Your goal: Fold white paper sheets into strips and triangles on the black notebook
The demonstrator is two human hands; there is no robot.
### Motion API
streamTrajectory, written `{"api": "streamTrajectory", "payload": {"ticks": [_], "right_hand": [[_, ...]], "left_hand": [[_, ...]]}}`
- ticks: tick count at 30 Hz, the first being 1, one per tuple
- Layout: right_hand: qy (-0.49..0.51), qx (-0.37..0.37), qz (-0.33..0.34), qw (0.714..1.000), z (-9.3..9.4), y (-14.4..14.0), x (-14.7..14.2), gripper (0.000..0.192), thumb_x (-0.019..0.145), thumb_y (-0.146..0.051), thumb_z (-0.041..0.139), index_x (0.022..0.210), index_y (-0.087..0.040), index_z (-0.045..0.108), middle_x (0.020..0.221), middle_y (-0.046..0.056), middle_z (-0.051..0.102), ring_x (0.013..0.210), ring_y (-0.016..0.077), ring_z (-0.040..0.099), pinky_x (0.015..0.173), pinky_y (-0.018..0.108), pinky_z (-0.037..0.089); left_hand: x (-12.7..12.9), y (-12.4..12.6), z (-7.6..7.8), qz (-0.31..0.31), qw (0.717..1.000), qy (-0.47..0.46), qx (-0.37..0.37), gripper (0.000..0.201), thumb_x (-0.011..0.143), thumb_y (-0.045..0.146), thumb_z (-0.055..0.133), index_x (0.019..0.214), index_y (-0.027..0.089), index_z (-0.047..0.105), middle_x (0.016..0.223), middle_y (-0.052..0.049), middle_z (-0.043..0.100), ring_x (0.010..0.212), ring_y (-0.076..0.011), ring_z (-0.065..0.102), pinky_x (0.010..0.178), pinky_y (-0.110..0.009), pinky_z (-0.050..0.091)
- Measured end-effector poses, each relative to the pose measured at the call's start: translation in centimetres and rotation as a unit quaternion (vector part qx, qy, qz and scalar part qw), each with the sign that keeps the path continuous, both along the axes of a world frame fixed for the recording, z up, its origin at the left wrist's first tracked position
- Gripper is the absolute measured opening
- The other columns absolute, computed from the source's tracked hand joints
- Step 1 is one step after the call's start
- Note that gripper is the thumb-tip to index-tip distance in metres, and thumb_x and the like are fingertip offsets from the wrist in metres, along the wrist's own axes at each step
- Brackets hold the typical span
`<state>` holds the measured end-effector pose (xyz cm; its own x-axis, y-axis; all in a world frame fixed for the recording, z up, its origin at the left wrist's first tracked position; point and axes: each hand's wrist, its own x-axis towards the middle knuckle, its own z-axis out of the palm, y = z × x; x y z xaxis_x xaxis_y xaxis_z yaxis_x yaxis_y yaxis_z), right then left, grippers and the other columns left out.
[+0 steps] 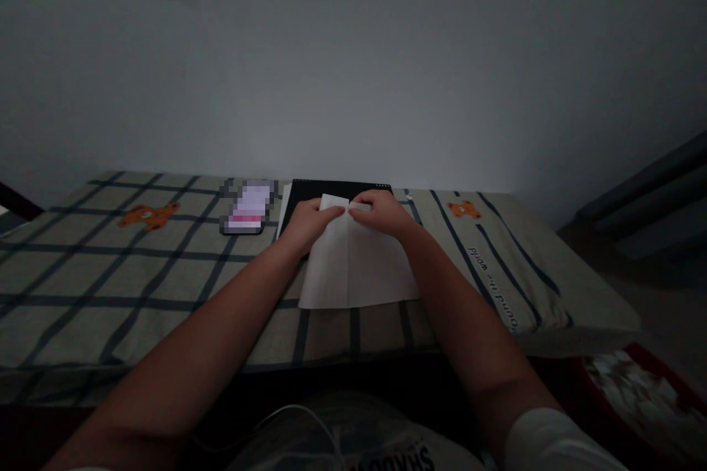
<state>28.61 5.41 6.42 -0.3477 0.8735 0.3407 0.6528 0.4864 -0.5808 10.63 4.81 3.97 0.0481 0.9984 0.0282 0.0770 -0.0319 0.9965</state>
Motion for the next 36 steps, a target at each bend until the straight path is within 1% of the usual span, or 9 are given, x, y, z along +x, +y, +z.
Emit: {"api": "streamTrajectory", "payload": {"ticks": [6, 11, 14, 18, 22, 26, 31, 36], "right_hand": [[0.044, -0.048, 0.002, 0.998, 0.1, 0.0, -0.1, 0.022, 0.074, -0.03, 0.059, 0.085, -0.015, 0.071, 0.084, 0.006, 0.07, 0.078, 0.0174, 0.061, 0.071, 0.028, 0.046], [0.067, -0.06, 0.01, 0.996, 0.3, -0.1, 0.0, 0.022, 0.074, -0.032, 0.059, 0.082, -0.015, 0.07, 0.082, 0.005, 0.068, 0.075, 0.0163, 0.06, 0.068, 0.027, 0.045], [0.065, -0.058, 0.009, 0.996, 0.2, -0.1, 0.0, 0.021, 0.074, -0.032, 0.059, 0.082, -0.016, 0.069, 0.081, 0.005, 0.068, 0.074, 0.0161, 0.06, 0.067, 0.026, 0.044], [0.06, -0.032, -0.005, 0.998, 0.0, 0.0, -0.1, 0.017, 0.073, -0.03, 0.06, 0.079, -0.016, 0.069, 0.082, 0.005, 0.069, 0.077, 0.0168, 0.061, 0.07, 0.028, 0.045], [0.057, -0.02, -0.008, 0.998, -0.1, 0.0, -0.3, 0.018, 0.074, -0.031, 0.061, 0.078, -0.016, 0.07, 0.082, 0.006, 0.069, 0.078, 0.0176, 0.061, 0.071, 0.029, 0.045], [0.055, -0.017, 0.0, 0.998, 0.1, -0.2, -0.3, 0.018, 0.074, -0.031, 0.061, 0.08, -0.016, 0.07, 0.084, 0.006, 0.069, 0.08, 0.0178, 0.062, 0.073, 0.029, 0.045], [0.058, -0.013, 0.01, 0.998, 0.4, -0.3, -0.3, 0.02, 0.075, -0.03, 0.058, 0.082, -0.015, 0.07, 0.085, 0.007, 0.069, 0.081, 0.018, 0.061, 0.074, 0.029, 0.045], [0.034, -0.009, 0.016, 0.999, 0.4, -0.3, -0.3, 0.018, 0.076, -0.03, 0.059, 0.081, -0.016, 0.069, 0.085, 0.005, 0.069, 0.08, 0.0176, 0.061, 0.073, 0.028, 0.045]], "left_hand": [[0.1, 0.0, 0.1, -0.007, 1.0, -0.018, -0.004, 0.028, 0.061, 0.033, 0.075, 0.081, 0.014, 0.07, 0.075, -0.006, 0.07, 0.063, -0.0177, 0.062, 0.057, -0.027, 0.046], [0.1, -0.1, 0.2, -0.007, 0.999, -0.033, -0.001, 0.029, 0.062, 0.033, 0.075, 0.083, 0.014, 0.07, 0.077, -0.006, 0.071, 0.065, -0.0177, 0.063, 0.059, -0.027, 0.047], [0.1, 0.0, 0.1, -0.008, 1.0, -0.021, 0.006, 0.031, 0.062, 0.036, 0.076, 0.084, 0.014, 0.07, 0.078, -0.006, 0.071, 0.065, -0.0181, 0.063, 0.058, -0.027, 0.046], [0.0, 0.2, -0.2, -0.008, 1.0, -0.003, 0.014, 0.035, 0.061, 0.04, 0.077, 0.084, 0.013, 0.071, 0.078, -0.008, 0.071, 0.066, -0.0188, 0.064, 0.057, -0.027, 0.046], [-0.1, 0.3, -0.1, 0.0, 1.0, 0.013, 0.006, 0.034, 0.06, 0.039, 0.077, 0.081, 0.013, 0.071, 0.076, -0.008, 0.071, 0.064, -0.0184, 0.063, 0.056, -0.026, 0.044], [-0.1, 0.0, 0.4, -0.004, 1.0, -0.017, -0.016, 0.031, 0.059, 0.034, 0.077, 0.081, 0.014, 0.07, 0.075, -0.007, 0.07, 0.062, -0.017, 0.063, 0.056, -0.026, 0.044], [0.0, -0.4, 1.2, -0.035, 0.995, -0.066, -0.066, 0.029, 0.058, 0.031, 0.077, 0.081, 0.015, 0.069, 0.071, -0.004, 0.069, 0.058, -0.0161, 0.061, 0.055, -0.026, 0.045], [-0.2, -0.6, 1.9, -0.047, 0.989, -0.074, -0.119, 0.021, 0.058, 0.025, 0.074, 0.076, 0.016, 0.068, 0.067, -0.004, 0.068, 0.056, -0.0163, 0.061, 0.054, -0.026, 0.045]]}}
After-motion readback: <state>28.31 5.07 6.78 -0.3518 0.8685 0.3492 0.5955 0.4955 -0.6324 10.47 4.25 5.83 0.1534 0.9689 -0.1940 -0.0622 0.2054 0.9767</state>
